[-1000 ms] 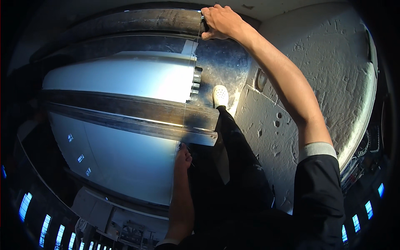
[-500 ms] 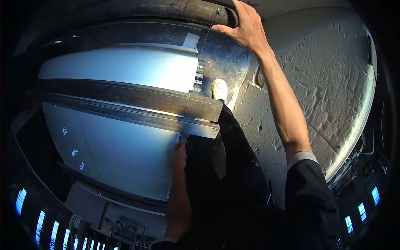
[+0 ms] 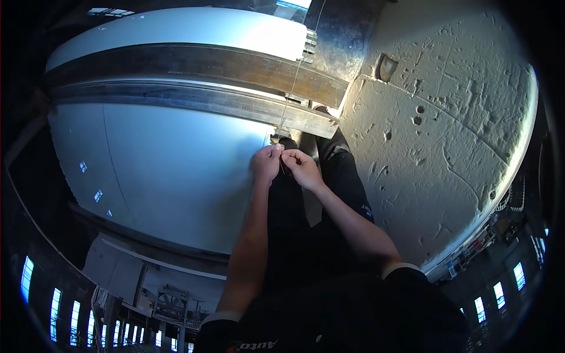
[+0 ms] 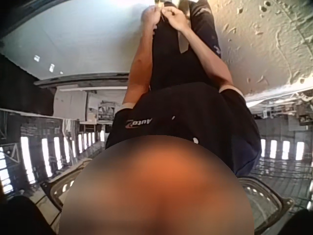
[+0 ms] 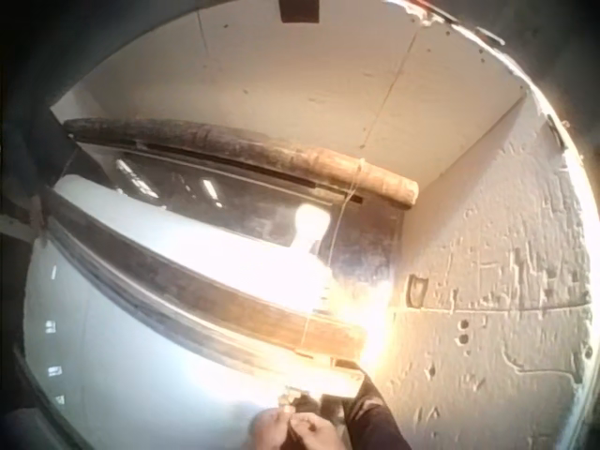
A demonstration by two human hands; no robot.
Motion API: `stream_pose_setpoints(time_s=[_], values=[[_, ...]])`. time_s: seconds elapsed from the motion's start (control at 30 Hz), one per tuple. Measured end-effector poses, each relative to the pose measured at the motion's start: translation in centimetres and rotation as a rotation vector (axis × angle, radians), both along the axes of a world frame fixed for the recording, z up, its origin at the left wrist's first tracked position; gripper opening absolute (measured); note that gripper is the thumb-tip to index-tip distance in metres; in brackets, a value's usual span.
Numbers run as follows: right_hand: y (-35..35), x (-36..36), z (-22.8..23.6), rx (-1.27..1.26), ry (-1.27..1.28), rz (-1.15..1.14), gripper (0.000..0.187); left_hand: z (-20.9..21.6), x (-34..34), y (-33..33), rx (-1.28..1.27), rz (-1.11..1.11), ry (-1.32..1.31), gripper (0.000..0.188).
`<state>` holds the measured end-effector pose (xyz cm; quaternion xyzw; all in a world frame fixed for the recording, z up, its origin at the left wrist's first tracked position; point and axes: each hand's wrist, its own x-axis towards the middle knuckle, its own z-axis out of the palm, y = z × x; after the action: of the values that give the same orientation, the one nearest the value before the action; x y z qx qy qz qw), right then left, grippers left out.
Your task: The recorder is performing maintenance on a large industrial machine, using pliers to cut a wire and a yellow tool to inspect a beam.
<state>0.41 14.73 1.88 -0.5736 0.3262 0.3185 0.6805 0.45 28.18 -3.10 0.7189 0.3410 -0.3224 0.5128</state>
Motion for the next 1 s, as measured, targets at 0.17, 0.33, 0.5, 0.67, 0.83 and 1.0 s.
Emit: stream_pose_setpoints(time_s=[0.17, 0.33, 0.5, 0.67, 0.83, 1.0], values=[[-0.2, -1.1, -2.7, 0.094, 0.133, 0.077, 0.012, 2.6, 2.9, 0.7, 0.199, -0.372, 0.062, 0.031], [-1.1, -1.0, -3.4, 0.177, 0.079, 0.033, 0.008, 3.6, 5.3, 0.8, 0.148, -0.474, 0.125, 0.032], [-4.6, -0.4, -4.7, -0.075, -0.058, 0.293, 0.006, 4.4, 5.6, -2.0, 0.306, -0.582, 0.073, 0.03], [-4.6, 2.1, -5.5, -0.322, -0.044, 0.516, 0.012, 3.4, 5.4, -2.2, 0.473, -0.635, 0.0, 0.031], [-1.8, 2.9, -9.8, -0.365, -0.059, 0.647, 0.029, 3.3, 4.7, -0.9, 0.483, -0.532, -0.118, 0.032], [-2.9, 2.0, -16.6, -0.814, -0.473, 0.629, 0.046, 3.3, 3.7, -1.9, 0.127, -0.164, -0.034, 0.035]])
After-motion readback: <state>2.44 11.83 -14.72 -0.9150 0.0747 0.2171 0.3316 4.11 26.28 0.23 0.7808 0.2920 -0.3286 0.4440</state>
